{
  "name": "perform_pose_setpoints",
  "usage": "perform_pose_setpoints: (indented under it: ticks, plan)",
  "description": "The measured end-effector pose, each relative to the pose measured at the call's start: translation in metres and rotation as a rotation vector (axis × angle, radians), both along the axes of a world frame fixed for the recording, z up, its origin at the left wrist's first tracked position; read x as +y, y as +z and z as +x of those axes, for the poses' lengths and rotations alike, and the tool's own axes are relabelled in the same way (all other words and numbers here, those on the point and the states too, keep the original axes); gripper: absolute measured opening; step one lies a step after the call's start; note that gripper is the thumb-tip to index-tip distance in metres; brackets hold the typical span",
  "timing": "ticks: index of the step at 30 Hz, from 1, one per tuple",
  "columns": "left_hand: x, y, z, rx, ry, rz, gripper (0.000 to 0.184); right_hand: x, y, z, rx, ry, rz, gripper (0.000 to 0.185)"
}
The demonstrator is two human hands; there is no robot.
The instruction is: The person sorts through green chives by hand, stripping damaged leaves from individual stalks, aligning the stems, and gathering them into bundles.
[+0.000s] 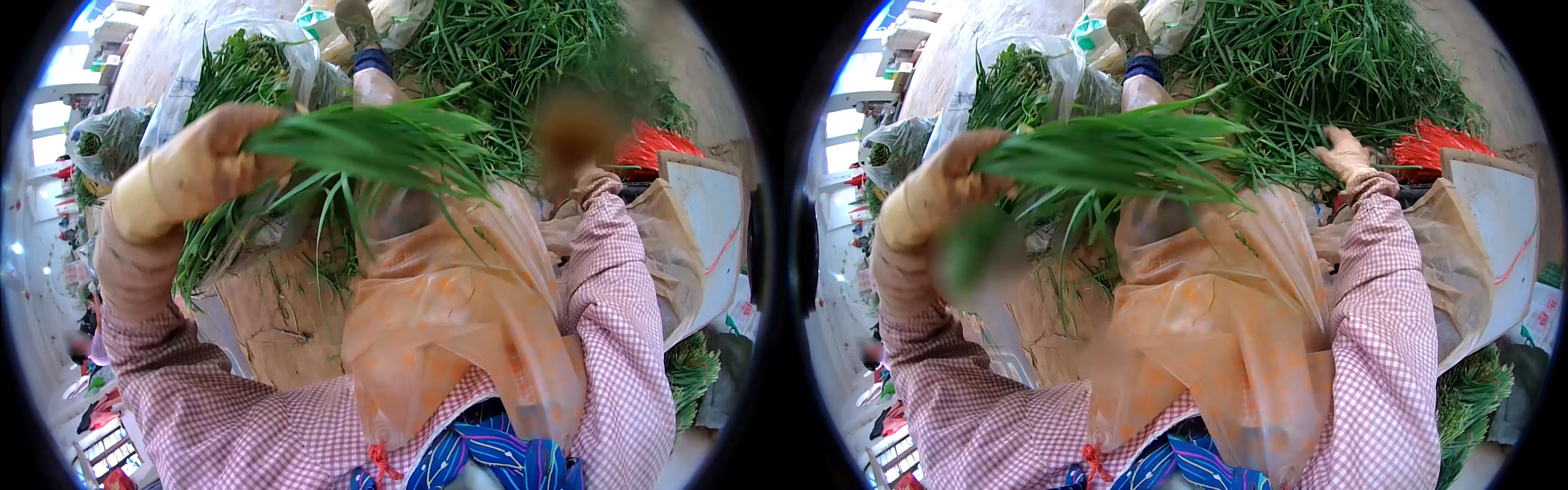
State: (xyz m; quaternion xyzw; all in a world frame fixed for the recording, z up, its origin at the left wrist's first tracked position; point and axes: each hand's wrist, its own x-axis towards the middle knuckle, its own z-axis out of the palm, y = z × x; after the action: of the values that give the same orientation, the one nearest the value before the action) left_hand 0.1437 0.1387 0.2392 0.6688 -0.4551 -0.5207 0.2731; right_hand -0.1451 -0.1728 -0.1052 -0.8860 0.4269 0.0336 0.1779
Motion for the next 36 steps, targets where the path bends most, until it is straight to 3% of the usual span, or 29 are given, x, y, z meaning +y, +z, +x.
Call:
perform_pose_setpoints:
  ticks: [2, 4, 6, 7, 8, 10, 11, 13, 14, 16, 18, 19, 20, 21, 22, 25, 27, 29, 32, 34, 36]
  plan:
    - [-0.027, 0.005, 0.000, -0.134, -0.058, -0.033, 0.025, 0.006, 0.025, 0.021, -0.373, 0.196, -0.193, 0.042]
    - [-0.052, 0.004, 0.010, -0.265, -0.115, -0.064, 0.023, 0.041, 0.114, 0.052, -0.566, 0.099, 0.776, 0.034]
    - [-0.076, -0.003, 0.025, -0.277, -0.202, -0.095, 0.020, 0.069, 0.157, 0.065, -0.482, 0.385, 1.394, 0.031]
    - [-0.085, -0.002, 0.018, -0.439, -0.128, -0.072, 0.018, 0.093, 0.169, 0.070, -0.438, 0.481, 1.496, 0.033]
    - [-0.090, 0.001, 0.007, -0.442, -0.134, -0.083, 0.018, 0.113, 0.163, 0.076, -0.469, 0.658, 1.670, 0.052]
    - [-0.091, 0.007, -0.017, -0.401, -0.024, -0.255, 0.017, 0.168, 0.146, 0.087, -0.796, 0.669, 2.081, 0.077]
    - [-0.085, 0.005, -0.011, -0.330, -0.111, -0.275, 0.020, 0.183, 0.149, 0.096, -0.802, 0.670, 2.073, 0.077]
    - [-0.061, -0.009, -0.037, -0.267, 0.069, -0.178, 0.021, 0.201, 0.153, 0.110, -1.286, 0.468, 2.331, 0.089]
    - [-0.047, -0.022, -0.043, -0.185, 0.128, -0.115, 0.020, 0.200, 0.156, 0.115, -1.291, 0.461, 2.329, 0.089]
    - [0.001, -0.065, -0.042, -0.282, 0.046, 0.005, 0.018, 0.188, 0.159, 0.125, -1.560, 0.223, 2.146, 0.100]
    - [0.041, -0.087, -0.054, 0.035, 0.172, 0.195, 0.020, 0.180, 0.146, 0.123, -1.568, 0.134, 2.256, 0.100]
    - [0.058, -0.099, -0.058, -0.072, 0.146, 0.299, 0.021, 0.181, 0.137, 0.123, -1.580, -0.038, 2.219, 0.100]
    - [0.071, -0.107, -0.066, -0.007, 0.218, 0.253, 0.020, 0.184, 0.128, 0.123, -1.578, -0.209, 2.182, 0.101]
    - [0.083, -0.112, -0.071, 0.122, 0.264, 0.276, 0.026, 0.180, 0.121, 0.124, -1.588, -0.099, 2.283, 0.103]
    - [0.094, -0.118, -0.073, 0.250, 0.313, 0.296, 0.033, 0.177, 0.118, 0.123, -1.568, -0.340, 2.049, 0.104]
    - [0.122, -0.139, -0.076, 0.104, 0.225, 0.447, 0.020, 0.155, 0.086, 0.123, -1.558, -0.211, 2.162, 0.095]
    - [0.134, -0.149, -0.077, 0.146, 0.257, 0.469, 0.021, 0.149, 0.080, 0.122, -1.599, -0.219, 2.140, 0.081]
    - [0.140, -0.153, -0.078, 0.187, 0.281, 0.488, 0.022, 0.147, 0.078, 0.123, -1.590, -0.182, 2.107, 0.079]
    - [0.131, -0.145, -0.076, 0.050, 0.147, 0.543, 0.026, 0.145, 0.083, 0.120, -1.591, -0.098, 2.097, 0.067]
    - [0.109, -0.117, -0.074, -0.265, -0.177, 0.690, 0.045, 0.146, 0.090, 0.118, -1.438, -0.078, 2.033, 0.059]
    - [0.108, -0.095, -0.061, -0.347, -0.001, 0.351, 0.072, 0.150, 0.083, 0.117, -1.455, -0.156, 2.091, 0.053]
